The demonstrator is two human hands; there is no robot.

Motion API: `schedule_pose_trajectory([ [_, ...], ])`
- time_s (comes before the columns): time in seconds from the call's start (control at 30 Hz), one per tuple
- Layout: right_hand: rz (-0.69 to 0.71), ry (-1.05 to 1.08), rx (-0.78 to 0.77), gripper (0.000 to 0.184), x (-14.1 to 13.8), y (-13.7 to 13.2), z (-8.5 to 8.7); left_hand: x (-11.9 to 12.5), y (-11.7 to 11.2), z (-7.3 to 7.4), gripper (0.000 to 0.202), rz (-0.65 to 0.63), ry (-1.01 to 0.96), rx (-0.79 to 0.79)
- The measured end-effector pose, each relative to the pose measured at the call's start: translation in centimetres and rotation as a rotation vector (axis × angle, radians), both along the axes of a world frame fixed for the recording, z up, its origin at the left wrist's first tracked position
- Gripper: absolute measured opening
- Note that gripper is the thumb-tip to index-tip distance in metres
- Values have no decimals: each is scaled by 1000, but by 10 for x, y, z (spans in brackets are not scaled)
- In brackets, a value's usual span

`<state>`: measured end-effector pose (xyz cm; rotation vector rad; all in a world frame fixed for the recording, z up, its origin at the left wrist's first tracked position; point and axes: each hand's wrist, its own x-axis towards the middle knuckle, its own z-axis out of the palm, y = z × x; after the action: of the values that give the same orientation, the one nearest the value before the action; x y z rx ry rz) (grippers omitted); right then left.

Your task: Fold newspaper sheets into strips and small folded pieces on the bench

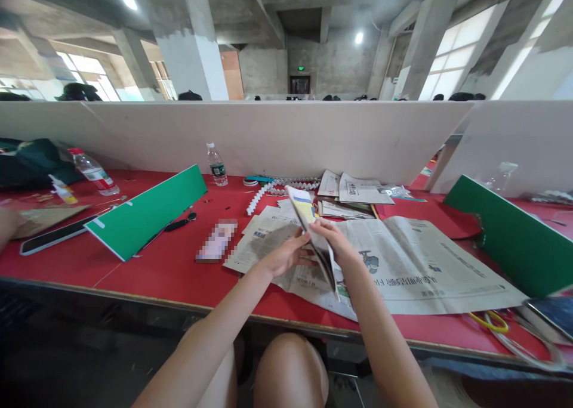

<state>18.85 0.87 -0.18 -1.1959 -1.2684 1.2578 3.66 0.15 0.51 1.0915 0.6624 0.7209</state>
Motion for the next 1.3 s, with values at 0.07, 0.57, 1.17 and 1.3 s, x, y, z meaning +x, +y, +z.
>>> schedule_pose_trajectory([
  [0.07,87,49,66,37,-14,2,7,-1,2,-1,67,118,11,-29],
  [0.57,-426,9,-77,38,77,13,-24,-101,51,12,28,562,466,171],
  [1.17,-184,-58,-333,27,93,10,-48,-86,57,-24,46,245,1197,872],
  [1.3,-123,-160,-316,21,95,-8,-35,-73,46,-23,43,260,1095,865],
])
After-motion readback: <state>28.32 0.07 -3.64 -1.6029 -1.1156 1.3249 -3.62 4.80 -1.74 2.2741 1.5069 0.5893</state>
